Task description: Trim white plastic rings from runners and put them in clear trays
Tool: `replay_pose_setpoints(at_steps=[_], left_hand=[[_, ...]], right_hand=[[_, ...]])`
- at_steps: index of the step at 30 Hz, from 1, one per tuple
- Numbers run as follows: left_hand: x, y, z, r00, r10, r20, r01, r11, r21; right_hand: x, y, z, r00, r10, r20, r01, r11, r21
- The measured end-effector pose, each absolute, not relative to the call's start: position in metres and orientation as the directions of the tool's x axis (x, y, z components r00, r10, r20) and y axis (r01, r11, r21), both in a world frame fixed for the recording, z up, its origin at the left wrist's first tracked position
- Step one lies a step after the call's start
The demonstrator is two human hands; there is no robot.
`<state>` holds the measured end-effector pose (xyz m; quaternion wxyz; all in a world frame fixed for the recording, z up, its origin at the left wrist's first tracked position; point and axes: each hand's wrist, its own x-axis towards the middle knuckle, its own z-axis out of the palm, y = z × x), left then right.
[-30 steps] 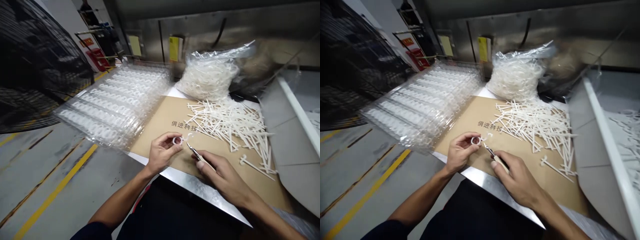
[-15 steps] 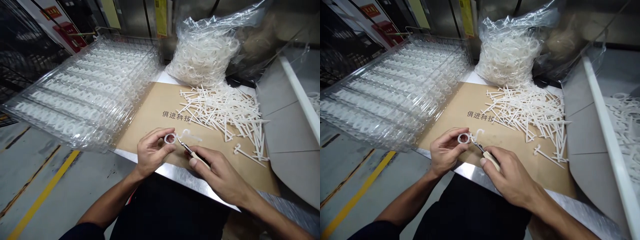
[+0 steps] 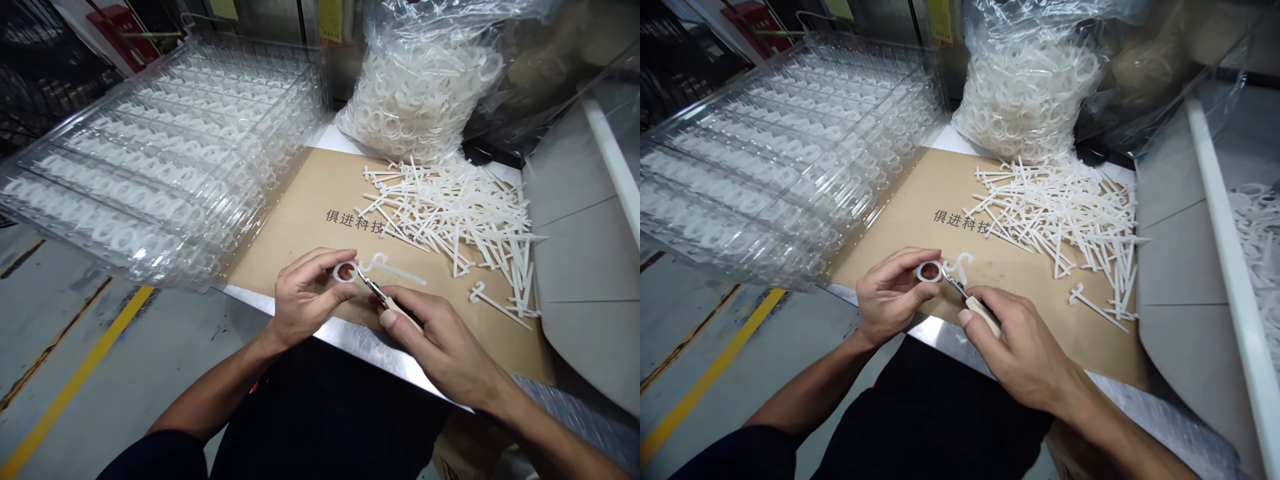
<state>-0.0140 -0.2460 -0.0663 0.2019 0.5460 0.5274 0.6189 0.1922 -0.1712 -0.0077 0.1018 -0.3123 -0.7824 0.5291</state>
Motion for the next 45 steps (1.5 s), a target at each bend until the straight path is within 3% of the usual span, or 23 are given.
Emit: replay_pose_setpoints(at_steps=[7,14,28,45], left_hand=[[-0.0136,-0.2466,-0.0635,-0.296,0.829,0.475,0.333,-0.377,0.864],[-0.0097,-0.2501,-0.0661,-0.367,0.871,0.327,0.191,-0.273,0.943],[-0.0084,-0.2522,-0.0682,-0.389,0.839,0.382,0.245,-0.305,0.92],[-0.0079,-0.2524,-0.0672,-0.37,0.827,0.423,0.272,-0.339,0.901]], right_hand=[[0.1934,-0.1726,-0.0088,-0.792,0.581,-0.188,0.364,0.201,-0.909],[0.1944,-0.1737,-0.0095,-0.787,0.581,-0.206,0.369,0.175,-0.913],[0.1982,-0.177,-0.014,-0.784,0.542,-0.302,0.352,-0.012,-0.936],[0.197,-0.1777,-0.0134,-0.791,0.536,-0.297,0.336,-0.026,-0.942]])
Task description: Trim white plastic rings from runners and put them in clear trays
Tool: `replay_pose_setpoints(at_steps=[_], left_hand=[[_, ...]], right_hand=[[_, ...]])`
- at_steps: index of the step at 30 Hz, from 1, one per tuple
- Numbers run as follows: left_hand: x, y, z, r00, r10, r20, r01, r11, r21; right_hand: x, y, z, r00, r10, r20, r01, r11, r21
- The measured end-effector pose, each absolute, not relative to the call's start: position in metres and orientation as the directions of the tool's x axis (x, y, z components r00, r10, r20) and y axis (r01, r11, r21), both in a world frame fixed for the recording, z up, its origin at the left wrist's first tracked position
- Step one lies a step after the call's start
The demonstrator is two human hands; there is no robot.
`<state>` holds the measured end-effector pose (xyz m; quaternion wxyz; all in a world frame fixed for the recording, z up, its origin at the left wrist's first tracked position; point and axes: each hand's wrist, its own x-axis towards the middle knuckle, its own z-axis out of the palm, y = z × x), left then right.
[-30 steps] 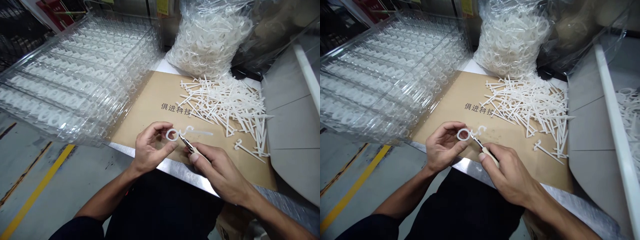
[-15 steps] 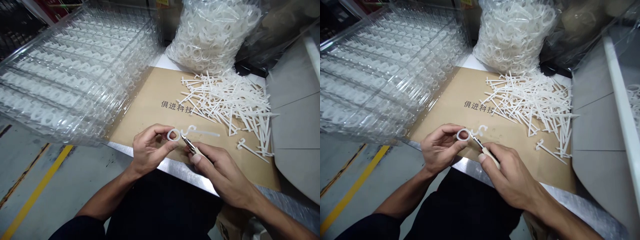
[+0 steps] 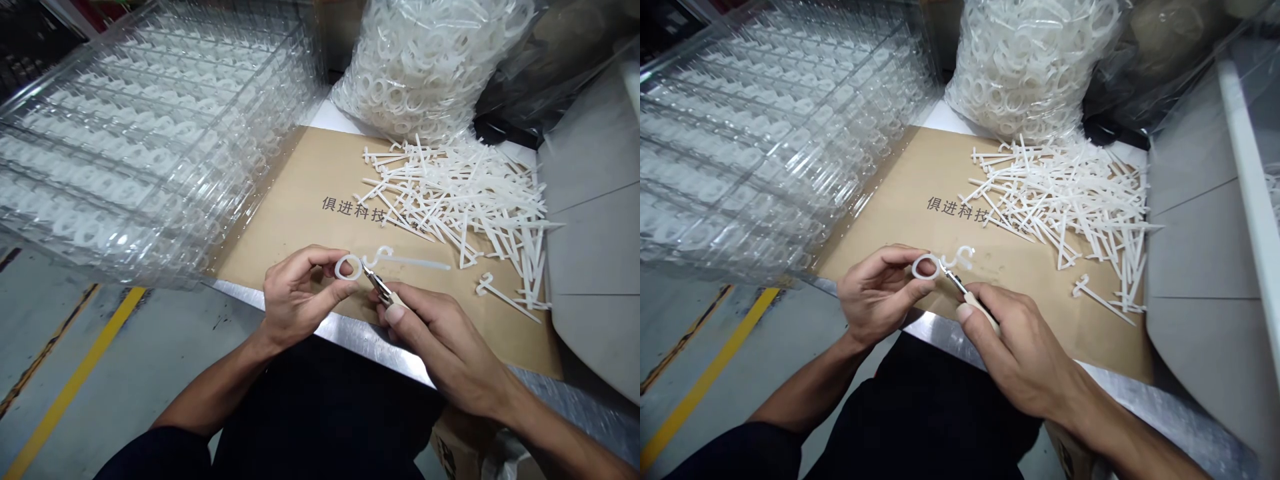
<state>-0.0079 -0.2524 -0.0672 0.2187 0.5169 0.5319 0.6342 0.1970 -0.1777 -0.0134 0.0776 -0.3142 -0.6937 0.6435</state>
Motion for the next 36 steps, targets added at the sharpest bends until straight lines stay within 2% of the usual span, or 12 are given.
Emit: replay_pose_setpoints(at_steps=[5,12,15,20,25,30,36], left_hand=[[-0.008,-0.253,-0.066,-0.36,0.832,0.422,0.278,-0.336,0.9],[-0.007,-0.252,-0.066,-0.363,0.837,0.408,0.275,-0.322,0.906],[-0.006,-0.252,-0.066,-0.369,0.844,0.388,0.26,-0.307,0.915],[-0.007,-0.251,-0.067,-0.393,0.84,0.374,0.228,-0.305,0.925],[-0.008,-0.249,-0.067,-0.424,0.797,0.43,0.208,-0.377,0.903],[-0.009,-0.247,-0.068,-0.415,0.755,0.507,0.237,-0.448,0.862],[-0.009,-0.247,-0.067,-0.4,0.751,0.525,0.265,-0.453,0.851]], right_hand=[[0.197,-0.177,-0.014,-0.794,0.534,-0.289,0.351,0.014,-0.936],[0.195,-0.178,-0.009,-0.794,0.562,-0.232,0.4,0.196,-0.895],[0.194,-0.178,-0.008,-0.779,0.582,-0.232,0.43,0.227,-0.874],[0.195,-0.176,-0.019,-0.726,0.628,-0.28,0.464,0.148,-0.873],[0.197,-0.174,-0.025,-0.727,0.607,-0.321,0.417,0.018,-0.909],[0.197,-0.175,-0.022,-0.749,0.586,-0.309,0.39,0.013,-0.921],[0.194,-0.174,-0.021,-0.761,0.579,-0.293,0.377,0.027,-0.926]])
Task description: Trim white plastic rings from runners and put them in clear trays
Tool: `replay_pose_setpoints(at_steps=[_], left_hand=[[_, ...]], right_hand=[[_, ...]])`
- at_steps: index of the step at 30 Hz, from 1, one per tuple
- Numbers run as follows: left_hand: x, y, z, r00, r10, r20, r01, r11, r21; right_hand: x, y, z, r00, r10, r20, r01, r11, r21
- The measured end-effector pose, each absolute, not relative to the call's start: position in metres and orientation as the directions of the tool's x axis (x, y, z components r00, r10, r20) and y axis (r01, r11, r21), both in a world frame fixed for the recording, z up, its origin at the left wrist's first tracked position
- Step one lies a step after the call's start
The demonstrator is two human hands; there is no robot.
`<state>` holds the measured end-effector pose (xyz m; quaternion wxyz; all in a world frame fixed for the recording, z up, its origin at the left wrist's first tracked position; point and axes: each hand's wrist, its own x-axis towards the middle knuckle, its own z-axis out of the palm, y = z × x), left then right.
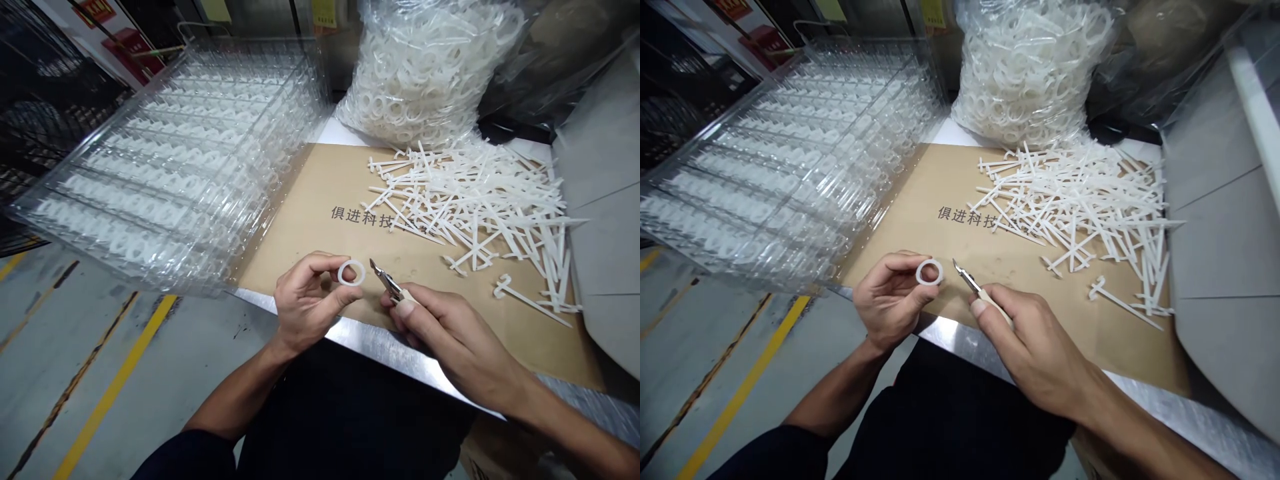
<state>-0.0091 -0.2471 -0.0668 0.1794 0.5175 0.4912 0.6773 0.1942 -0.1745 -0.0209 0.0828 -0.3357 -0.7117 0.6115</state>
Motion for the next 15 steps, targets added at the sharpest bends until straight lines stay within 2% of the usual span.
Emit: replay_pose_setpoints(at_steps=[15], left_hand=[[-0.0106,-0.2505,-0.0711,-0.39,0.772,0.503,0.236,-0.444,0.864]], right_hand=[[0.195,-0.1736,-0.0179,-0.767,0.574,-0.286,0.378,0.044,-0.925]])
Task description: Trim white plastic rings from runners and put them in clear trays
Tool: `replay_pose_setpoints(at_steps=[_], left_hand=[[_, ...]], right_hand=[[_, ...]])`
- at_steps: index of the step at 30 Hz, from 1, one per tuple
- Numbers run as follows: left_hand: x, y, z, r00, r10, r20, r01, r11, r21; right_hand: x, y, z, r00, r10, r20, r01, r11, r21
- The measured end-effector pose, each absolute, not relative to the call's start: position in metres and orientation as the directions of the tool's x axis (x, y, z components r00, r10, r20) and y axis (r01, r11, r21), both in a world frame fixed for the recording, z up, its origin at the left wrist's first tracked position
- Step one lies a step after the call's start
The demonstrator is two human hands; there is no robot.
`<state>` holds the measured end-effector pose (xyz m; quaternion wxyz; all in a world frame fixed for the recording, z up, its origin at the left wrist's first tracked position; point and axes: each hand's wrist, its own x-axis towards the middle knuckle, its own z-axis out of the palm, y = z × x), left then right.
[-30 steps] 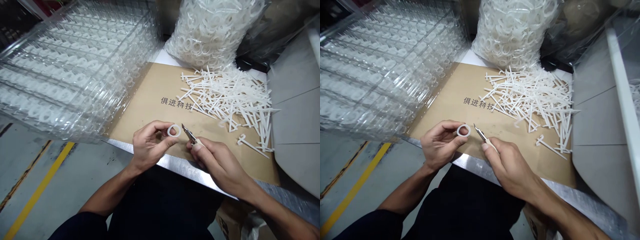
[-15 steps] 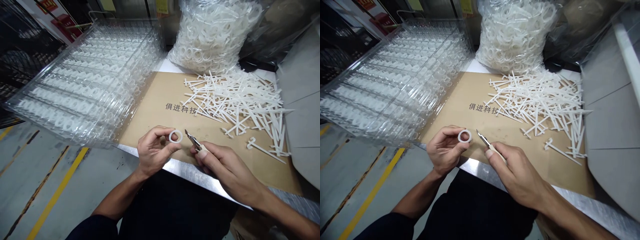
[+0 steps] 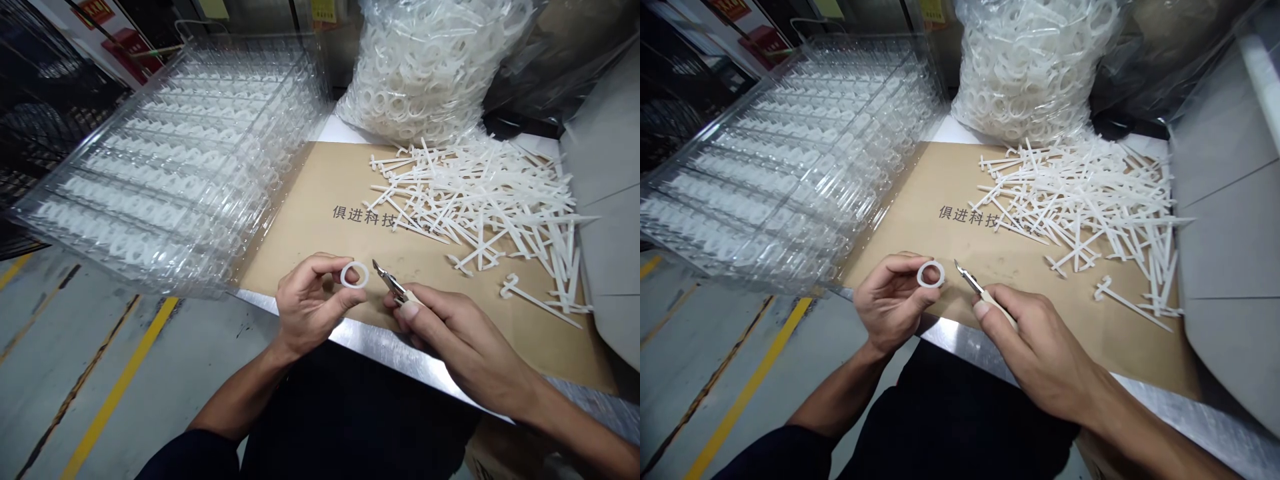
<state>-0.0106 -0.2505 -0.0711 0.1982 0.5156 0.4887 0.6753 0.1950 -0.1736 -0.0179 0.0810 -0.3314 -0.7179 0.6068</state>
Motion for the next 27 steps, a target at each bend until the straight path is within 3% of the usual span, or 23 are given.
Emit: replay_pose_setpoints(at_steps=[27], left_hand=[[-0.0105,-0.2504,-0.0676,-0.354,0.774,0.525,0.302,-0.436,0.848]], right_hand=[[0.1946,-0.1732,-0.0174,-0.772,0.56,-0.302,0.375,0.018,-0.927]])
